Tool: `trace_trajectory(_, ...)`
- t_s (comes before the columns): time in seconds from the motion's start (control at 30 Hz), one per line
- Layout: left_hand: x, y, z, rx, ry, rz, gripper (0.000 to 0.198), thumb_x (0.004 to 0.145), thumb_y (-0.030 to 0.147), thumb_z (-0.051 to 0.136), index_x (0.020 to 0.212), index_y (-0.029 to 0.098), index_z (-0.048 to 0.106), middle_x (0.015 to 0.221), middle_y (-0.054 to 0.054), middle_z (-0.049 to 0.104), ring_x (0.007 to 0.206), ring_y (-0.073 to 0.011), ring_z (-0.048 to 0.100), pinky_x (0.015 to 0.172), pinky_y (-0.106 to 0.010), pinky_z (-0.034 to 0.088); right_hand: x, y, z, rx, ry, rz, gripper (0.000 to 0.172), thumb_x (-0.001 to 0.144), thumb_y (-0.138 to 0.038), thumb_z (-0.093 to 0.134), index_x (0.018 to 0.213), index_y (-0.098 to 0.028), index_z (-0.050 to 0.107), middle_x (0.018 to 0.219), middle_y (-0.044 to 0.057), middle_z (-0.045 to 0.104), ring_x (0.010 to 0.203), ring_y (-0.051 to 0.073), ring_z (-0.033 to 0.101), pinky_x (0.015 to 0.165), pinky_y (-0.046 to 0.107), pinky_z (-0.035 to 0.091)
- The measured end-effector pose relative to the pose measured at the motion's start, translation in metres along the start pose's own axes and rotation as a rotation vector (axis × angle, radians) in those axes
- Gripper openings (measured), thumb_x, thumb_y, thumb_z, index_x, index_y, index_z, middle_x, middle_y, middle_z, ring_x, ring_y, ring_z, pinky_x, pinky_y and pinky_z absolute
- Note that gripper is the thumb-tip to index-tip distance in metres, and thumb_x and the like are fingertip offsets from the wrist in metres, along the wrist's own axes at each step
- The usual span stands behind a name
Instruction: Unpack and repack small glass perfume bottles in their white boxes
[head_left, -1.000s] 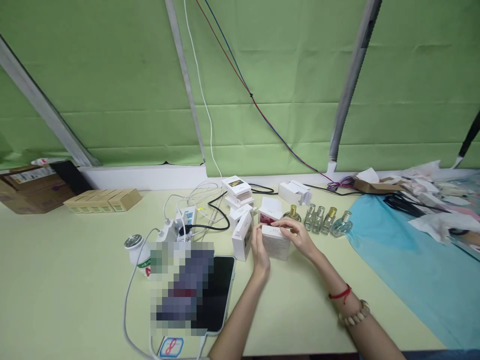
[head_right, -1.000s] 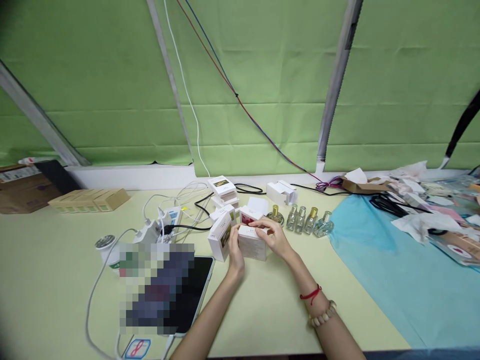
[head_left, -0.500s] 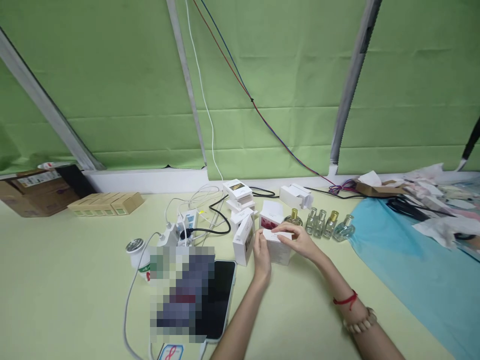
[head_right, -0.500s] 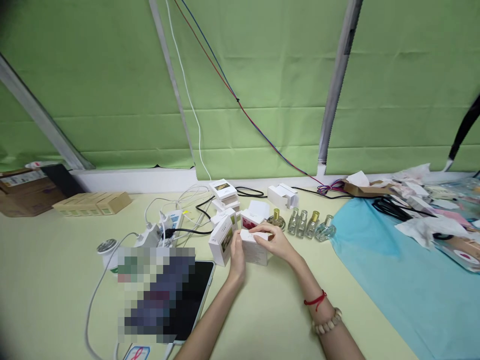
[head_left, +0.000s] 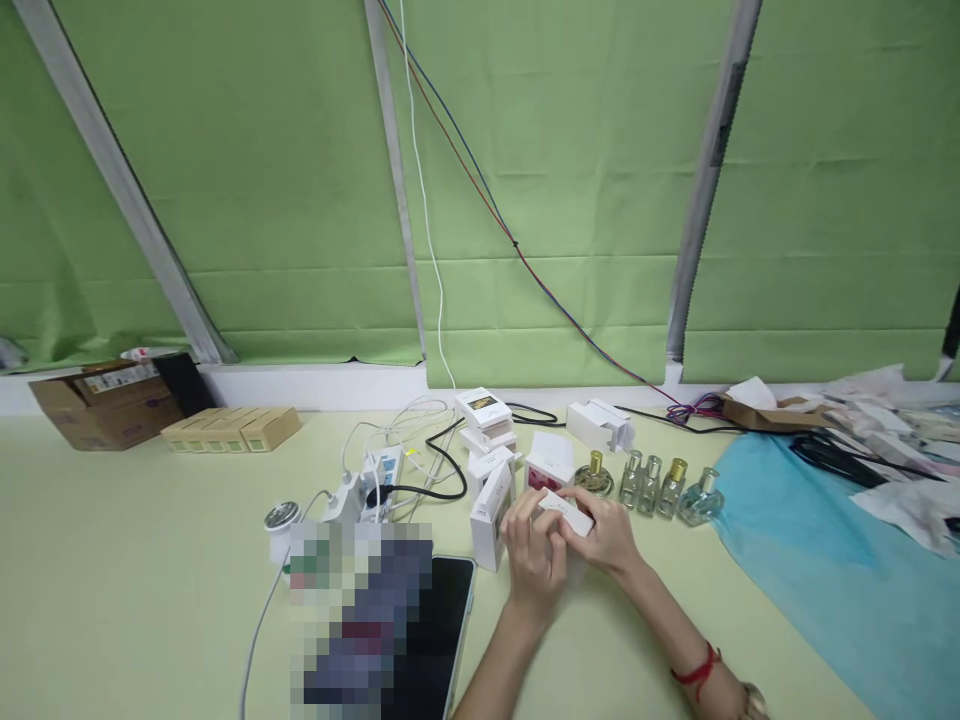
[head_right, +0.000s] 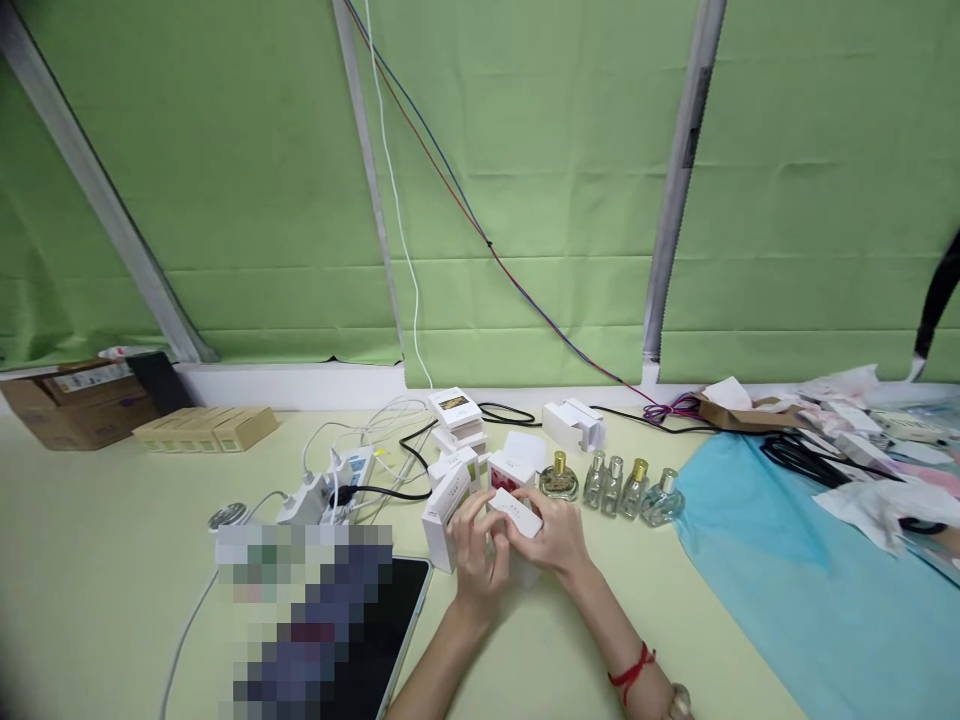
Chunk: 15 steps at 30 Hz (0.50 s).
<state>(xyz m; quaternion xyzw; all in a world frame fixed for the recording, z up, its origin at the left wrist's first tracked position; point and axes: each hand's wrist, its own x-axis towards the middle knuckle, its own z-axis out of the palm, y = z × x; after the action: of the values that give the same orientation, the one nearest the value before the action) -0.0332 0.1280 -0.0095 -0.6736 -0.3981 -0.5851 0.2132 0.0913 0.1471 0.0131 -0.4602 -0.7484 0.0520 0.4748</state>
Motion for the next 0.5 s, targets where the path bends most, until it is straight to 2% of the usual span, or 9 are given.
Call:
trace_trajectory(0.07, 0.003, -0.006, -0.002, 0.167, 0.045, 0.073, 0.022, 0.076, 0.011, 0.052, 0.094, 0.022, 0.059, 0.107, -0.002, 0.062, 0.116, -0.0147, 0.049, 0.101, -0.029, 0.029, -0.001, 0.000, 0.001, -0.021, 0.040, -0.020, 0.031, 0.073, -0.038, 0.052, 0.091, -0.018, 0.066, 0.049, -0.003, 0.051, 0.041, 0.006, 0.046, 0.044, 0.017, 0.032)
trace_trajectory(0.1, 0.005, -0.009, -0.003, 0.254, 0.058, 0.052, 0.025, 0.075, 0.012, 0.054, 0.096, 0.023, 0.060, 0.109, -0.002, 0.062, 0.118, -0.0160, 0.047, 0.103, -0.031, 0.027, -0.002, 0.001, 0.002, -0.034, 0.064, -0.037, 0.031, 0.073, -0.038, 0.052, 0.092, -0.017, 0.066, 0.048, -0.003, 0.049, 0.039, 0.006, 0.045, 0.043, 0.017, 0.032)
trace_trajectory(0.2, 0.010, -0.021, -0.004, 0.393, 0.082, -0.213, 0.031, 0.077, 0.020, 0.054, 0.108, 0.024, 0.060, 0.122, -0.006, 0.056, 0.125, -0.0226, 0.042, 0.105, -0.039, 0.026, -0.004, 0.003, 0.002, -0.078, 0.121, -0.093, 0.029, 0.074, -0.036, 0.053, 0.092, -0.017, 0.066, 0.047, -0.003, 0.048, 0.038, 0.005, 0.044, 0.042, 0.017, 0.031)
trace_trajectory(0.27, 0.012, -0.026, -0.004, 0.347, 0.097, -0.427, 0.037, 0.078, 0.026, 0.054, 0.114, 0.021, 0.056, 0.126, -0.008, 0.053, 0.123, -0.0251, 0.042, 0.103, -0.042, 0.029, -0.004, 0.005, 0.002, -0.108, 0.138, -0.125, 0.028, 0.075, -0.035, 0.054, 0.093, -0.018, 0.067, 0.049, -0.003, 0.050, 0.039, 0.004, 0.044, 0.043, 0.016, 0.032)
trace_trajectory(0.33, 0.012, -0.027, -0.004, 0.234, 0.085, -0.586, 0.043, 0.079, 0.029, 0.052, 0.121, 0.020, 0.050, 0.126, -0.010, 0.052, 0.121, -0.0236, 0.045, 0.099, -0.039, 0.036, -0.004, 0.008, 0.001, -0.143, 0.158, -0.161, 0.027, 0.075, -0.036, 0.056, 0.093, -0.019, 0.067, 0.052, -0.003, 0.054, 0.040, 0.004, 0.046, 0.043, 0.016, 0.033)
trace_trajectory(0.43, 0.009, -0.018, -0.001, 0.111, 0.010, -0.696, 0.050, 0.081, 0.032, 0.050, 0.129, 0.021, 0.040, 0.128, -0.011, 0.048, 0.111, -0.0184, 0.053, 0.085, -0.030, 0.046, -0.001, 0.013, -0.002, -0.208, 0.175, -0.214, 0.030, 0.075, -0.041, 0.061, 0.095, -0.019, 0.067, 0.075, 0.000, 0.065, 0.057, 0.007, 0.058, 0.052, 0.016, 0.040)
trace_trajectory(0.5, 0.006, -0.010, 0.001, 0.103, -0.041, -0.696, 0.057, 0.078, 0.034, 0.053, 0.132, 0.023, 0.035, 0.130, -0.011, 0.045, 0.103, -0.0171, 0.056, 0.079, -0.028, 0.047, 0.001, 0.015, -0.002, -0.258, 0.144, -0.236, 0.034, 0.075, -0.043, 0.061, 0.101, -0.020, 0.066, 0.090, 0.002, 0.065, 0.076, 0.011, 0.062, 0.059, 0.017, 0.042)
